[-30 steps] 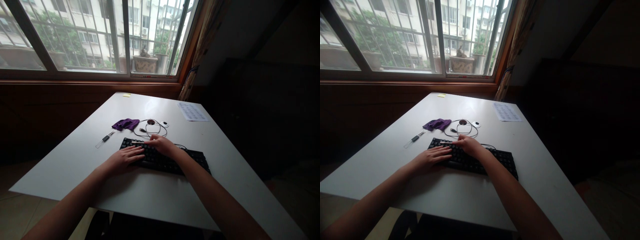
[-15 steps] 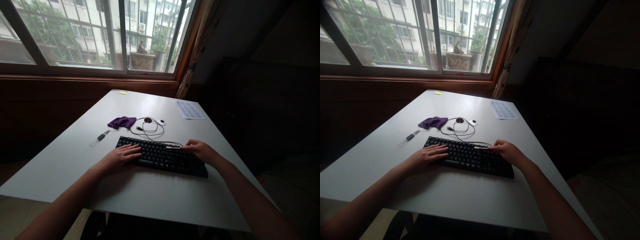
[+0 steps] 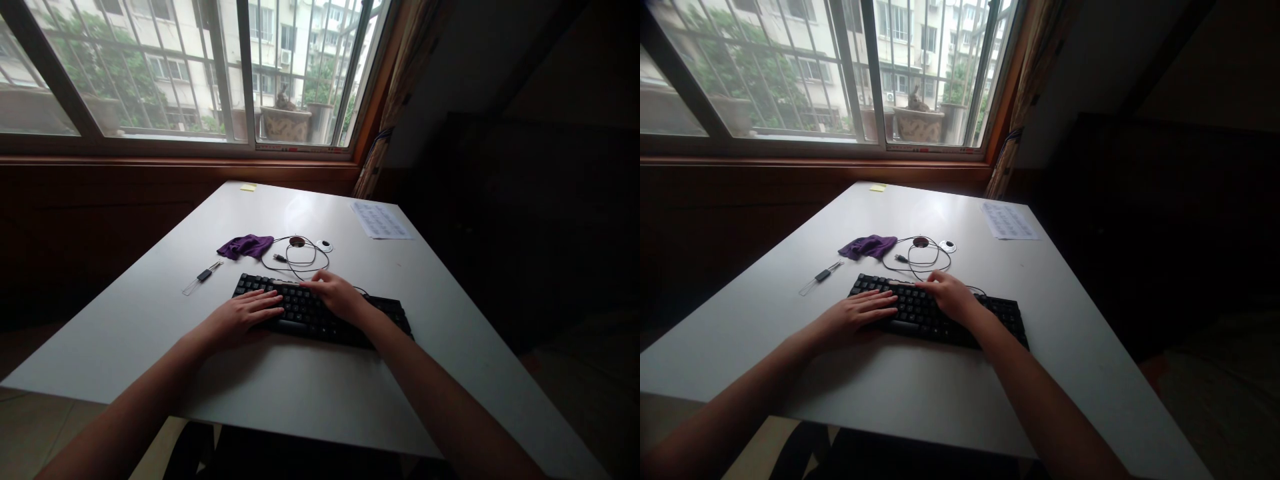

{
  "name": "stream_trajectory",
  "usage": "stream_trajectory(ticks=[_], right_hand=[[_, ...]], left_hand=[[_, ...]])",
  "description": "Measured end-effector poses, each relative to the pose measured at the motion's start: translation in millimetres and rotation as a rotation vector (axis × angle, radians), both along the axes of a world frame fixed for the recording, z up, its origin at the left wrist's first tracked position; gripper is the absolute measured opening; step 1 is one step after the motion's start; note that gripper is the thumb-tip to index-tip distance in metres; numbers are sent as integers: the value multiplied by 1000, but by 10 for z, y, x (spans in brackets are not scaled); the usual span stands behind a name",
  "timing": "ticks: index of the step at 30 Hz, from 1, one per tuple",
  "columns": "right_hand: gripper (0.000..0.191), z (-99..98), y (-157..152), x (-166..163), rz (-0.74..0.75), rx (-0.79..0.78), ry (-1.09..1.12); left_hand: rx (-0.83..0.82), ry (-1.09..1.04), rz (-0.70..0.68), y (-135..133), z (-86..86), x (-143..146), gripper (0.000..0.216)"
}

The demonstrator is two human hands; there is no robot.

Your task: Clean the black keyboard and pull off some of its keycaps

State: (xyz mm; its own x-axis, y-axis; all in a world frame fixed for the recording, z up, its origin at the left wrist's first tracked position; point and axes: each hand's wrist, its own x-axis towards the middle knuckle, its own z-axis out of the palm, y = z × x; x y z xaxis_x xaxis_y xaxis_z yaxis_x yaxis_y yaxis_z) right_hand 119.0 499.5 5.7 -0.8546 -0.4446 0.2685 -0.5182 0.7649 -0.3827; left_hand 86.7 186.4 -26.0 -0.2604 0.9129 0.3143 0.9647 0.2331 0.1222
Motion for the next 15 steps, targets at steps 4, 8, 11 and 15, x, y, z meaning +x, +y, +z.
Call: stream_trajectory(ticks=[4,8,11,15], right_hand=[[45,-21,-581,-252,19,114,19],[46,4,-852,-356,27,182,11],[47,26,-771,-334,30,201,17],[54,39,-362,-193,3,220,22]], left_hand=[[-8,28,-4,2,-14,-5,59],[10,55,-16,-3,-25,-8,58],[19,56,-14,-10,-26,-5,58],[-12,44,4,-11,-15,3,59]])
